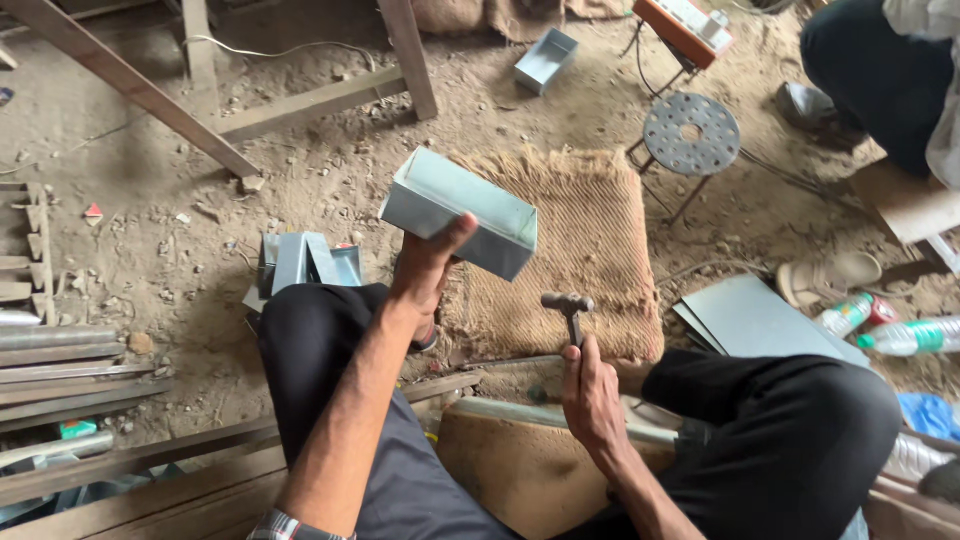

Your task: The person sits on the floor and uses a hammer to repeatedly strike a small rectangular metal box placed on a woven mat. The person rotates the box to hit different sides and edges, occasionally inspecting the seams.

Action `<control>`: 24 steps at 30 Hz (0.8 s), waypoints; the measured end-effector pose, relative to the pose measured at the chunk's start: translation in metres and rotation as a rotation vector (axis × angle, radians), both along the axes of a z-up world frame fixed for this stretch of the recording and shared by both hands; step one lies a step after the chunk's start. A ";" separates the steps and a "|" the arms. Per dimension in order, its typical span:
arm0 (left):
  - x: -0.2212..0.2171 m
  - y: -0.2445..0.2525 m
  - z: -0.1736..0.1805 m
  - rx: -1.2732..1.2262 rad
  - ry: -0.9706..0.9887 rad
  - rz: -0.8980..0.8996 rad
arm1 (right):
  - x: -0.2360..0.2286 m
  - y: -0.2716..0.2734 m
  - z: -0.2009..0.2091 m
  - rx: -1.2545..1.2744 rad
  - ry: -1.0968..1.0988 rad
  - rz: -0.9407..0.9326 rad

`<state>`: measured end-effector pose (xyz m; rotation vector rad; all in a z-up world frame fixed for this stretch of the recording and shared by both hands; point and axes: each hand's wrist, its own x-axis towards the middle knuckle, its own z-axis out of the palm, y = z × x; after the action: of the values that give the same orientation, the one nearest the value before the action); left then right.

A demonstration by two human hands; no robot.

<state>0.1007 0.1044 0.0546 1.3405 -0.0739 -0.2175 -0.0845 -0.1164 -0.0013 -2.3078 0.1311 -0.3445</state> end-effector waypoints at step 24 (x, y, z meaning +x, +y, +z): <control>0.016 0.000 -0.003 -0.260 0.345 0.324 | 0.007 -0.005 -0.006 0.159 0.316 0.022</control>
<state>0.1170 0.1045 0.0514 1.0225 0.3917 -0.1551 -0.0776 -0.1218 -0.0069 -2.1887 0.2796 0.0442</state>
